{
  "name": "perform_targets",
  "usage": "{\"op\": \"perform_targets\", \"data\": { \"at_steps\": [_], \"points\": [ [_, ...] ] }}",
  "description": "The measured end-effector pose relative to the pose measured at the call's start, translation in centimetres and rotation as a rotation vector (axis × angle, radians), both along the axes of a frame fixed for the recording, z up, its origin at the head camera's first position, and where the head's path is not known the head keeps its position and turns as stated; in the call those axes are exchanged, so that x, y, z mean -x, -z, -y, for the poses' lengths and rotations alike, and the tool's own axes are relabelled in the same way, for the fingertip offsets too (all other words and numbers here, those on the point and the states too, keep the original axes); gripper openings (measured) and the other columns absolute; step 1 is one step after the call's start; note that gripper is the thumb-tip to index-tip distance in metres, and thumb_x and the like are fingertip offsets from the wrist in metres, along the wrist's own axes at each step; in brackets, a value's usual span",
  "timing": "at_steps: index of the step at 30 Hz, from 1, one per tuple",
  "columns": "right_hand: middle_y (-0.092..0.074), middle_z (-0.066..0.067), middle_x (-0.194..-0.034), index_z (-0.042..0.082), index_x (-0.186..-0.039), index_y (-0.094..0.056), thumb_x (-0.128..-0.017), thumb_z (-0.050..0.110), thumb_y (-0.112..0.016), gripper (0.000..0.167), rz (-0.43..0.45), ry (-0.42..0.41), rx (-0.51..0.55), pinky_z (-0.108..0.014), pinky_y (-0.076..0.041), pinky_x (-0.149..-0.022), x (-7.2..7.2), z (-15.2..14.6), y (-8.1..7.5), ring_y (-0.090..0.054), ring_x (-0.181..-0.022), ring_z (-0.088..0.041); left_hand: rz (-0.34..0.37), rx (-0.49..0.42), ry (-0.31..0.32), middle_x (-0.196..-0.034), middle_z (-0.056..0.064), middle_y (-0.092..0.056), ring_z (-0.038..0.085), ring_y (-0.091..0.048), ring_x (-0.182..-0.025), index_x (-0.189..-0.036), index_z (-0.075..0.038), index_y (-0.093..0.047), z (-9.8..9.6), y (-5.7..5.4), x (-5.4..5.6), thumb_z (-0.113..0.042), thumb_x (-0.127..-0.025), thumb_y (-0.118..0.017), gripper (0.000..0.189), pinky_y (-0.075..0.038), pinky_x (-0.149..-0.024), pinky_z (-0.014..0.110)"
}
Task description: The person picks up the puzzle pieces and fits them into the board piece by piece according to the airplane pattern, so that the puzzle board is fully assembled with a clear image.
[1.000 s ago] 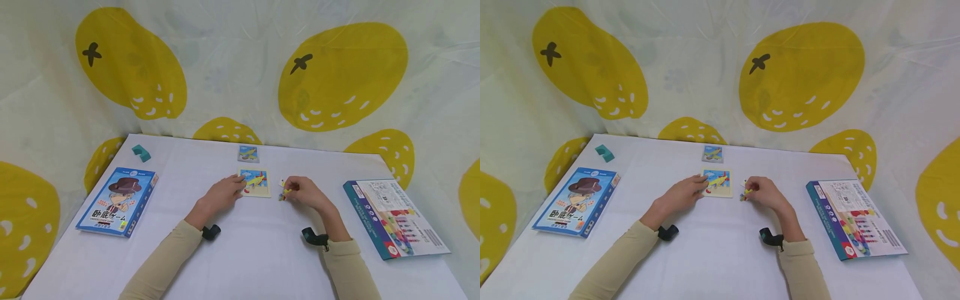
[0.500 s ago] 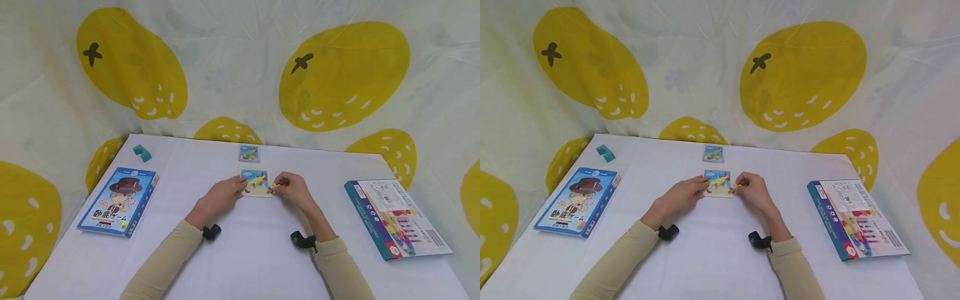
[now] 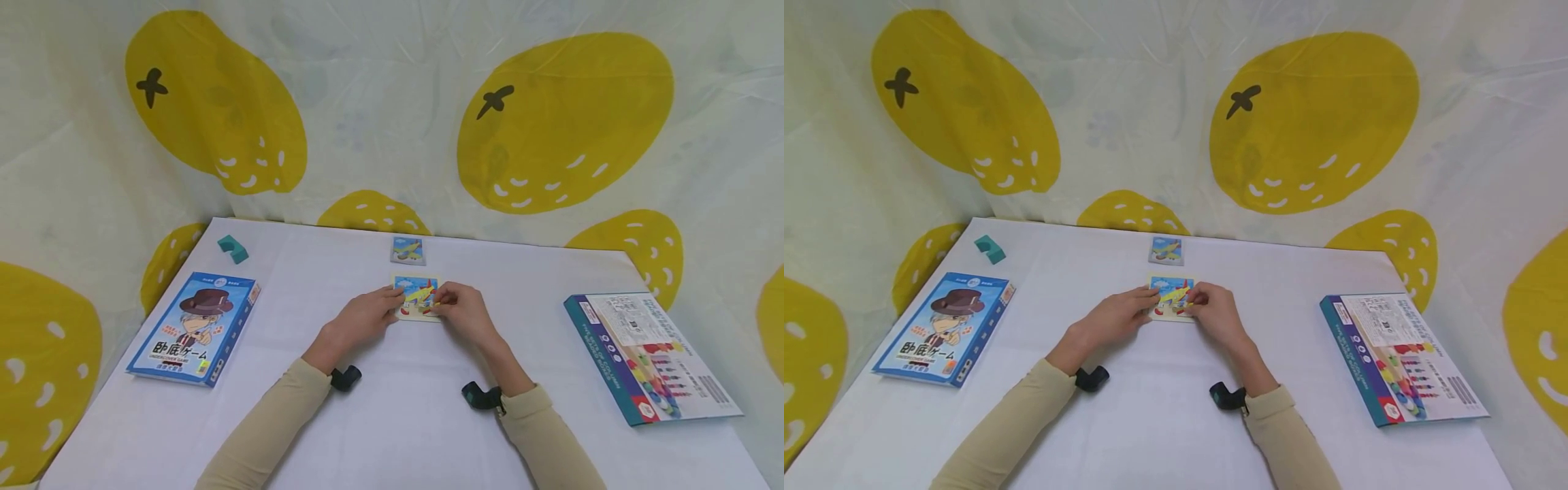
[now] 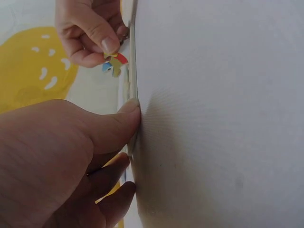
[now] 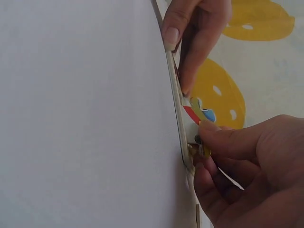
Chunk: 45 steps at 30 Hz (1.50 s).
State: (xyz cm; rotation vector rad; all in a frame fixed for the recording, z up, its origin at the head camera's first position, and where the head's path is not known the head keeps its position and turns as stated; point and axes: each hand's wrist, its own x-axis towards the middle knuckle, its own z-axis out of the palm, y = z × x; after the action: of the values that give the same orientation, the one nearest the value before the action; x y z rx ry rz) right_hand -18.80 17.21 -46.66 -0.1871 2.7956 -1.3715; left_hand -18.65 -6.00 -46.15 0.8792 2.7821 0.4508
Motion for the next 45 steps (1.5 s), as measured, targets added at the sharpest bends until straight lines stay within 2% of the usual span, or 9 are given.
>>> {"op": "perform_targets", "data": {
  "at_steps": [6,16,22,31,37,45],
  "points": [
    [-0.072,-0.007,-0.081,0.007,-0.083,-0.07,-0.083,0.004,-0.077,0.008,-0.015,-0.031,-0.015,-0.029,-0.051,-0.071,0.2,0.9,0.1,-0.064,-0.077,-0.018,0.008,-0.005,-0.004,-0.159,0.0,-0.039,0.018,-0.033,-0.15,-0.15,-0.014,-0.045,0.0,0.0,0.0,-0.024,-0.101,-0.059,0.052,-0.037,-0.119,0.038],
    [-0.07,-0.008,-0.091,0.005,-0.092,-0.072,-0.085,0.002,-0.075,0.008,-0.023,-0.056,-0.068,-0.028,-0.05,-0.071,0.2,2.0,0.1,-0.059,-0.08,-0.02,0.009,-0.007,-0.013,-0.159,-0.002,-0.039,0.016,-0.033,-0.15,-0.15,-0.014,-0.045,-0.1,0.4,0.0,-0.025,-0.101,-0.059,0.052,-0.037,-0.119,0.038],
    [-0.07,-0.009,-0.089,0.002,-0.094,-0.072,-0.085,0.001,-0.075,0.01,-0.052,-0.076,-0.093,-0.027,-0.05,-0.069,0.2,2.3,0.2,-0.058,-0.077,-0.018,-0.007,0.001,-0.012,-0.159,-0.002,-0.04,0.016,-0.034,-0.149,-0.15,-0.014,-0.045,-0.1,0.3,0.0,-0.026,-0.101,-0.059,0.052,-0.038,-0.118,0.037],
    [-0.07,-0.008,-0.088,0.004,-0.086,-0.076,-0.085,0.001,-0.074,0.003,-0.067,-0.105,-0.123,-0.028,-0.049,-0.071,0.2,2.4,0.3,-0.059,-0.081,-0.018,-0.016,-0.013,-0.011,-0.158,-0.001,-0.041,0.016,-0.035,-0.149,-0.149,-0.014,-0.046,-0.1,0.4,-0.1,-0.025,-0.1,-0.06,0.052,-0.039,-0.117,0.037],
    [-0.067,-0.007,-0.087,0.005,-0.082,-0.075,-0.086,0.002,-0.074,0.005,-0.053,-0.105,-0.143,-0.029,-0.049,-0.071,0.2,2.5,0.3,-0.058,-0.08,-0.019,-0.036,-0.033,0.019,-0.157,0.002,-0.043,0.022,-0.038,-0.148,-0.147,-0.019,-0.05,0.0,0.3,-0.1,-0.021,-0.1,-0.061,0.049,-0.042,-0.115,0.04],
    [-0.062,-0.007,-0.085,0.005,-0.088,-0.073,-0.085,0.008,-0.077,0.006,-0.042,-0.086,-0.185,-0.028,-0.046,-0.068,0.0,2.3,0.0,-0.054,-0.078,-0.018,-0.088,-0.031,0.047,-0.153,0.009,-0.046,0.028,-0.043,-0.144,-0.142,-0.025,-0.057,0.0,0.4,-0.3,-0.017,-0.098,-0.062,0.045,-0.047,-0.11,0.043]
  ]
}}
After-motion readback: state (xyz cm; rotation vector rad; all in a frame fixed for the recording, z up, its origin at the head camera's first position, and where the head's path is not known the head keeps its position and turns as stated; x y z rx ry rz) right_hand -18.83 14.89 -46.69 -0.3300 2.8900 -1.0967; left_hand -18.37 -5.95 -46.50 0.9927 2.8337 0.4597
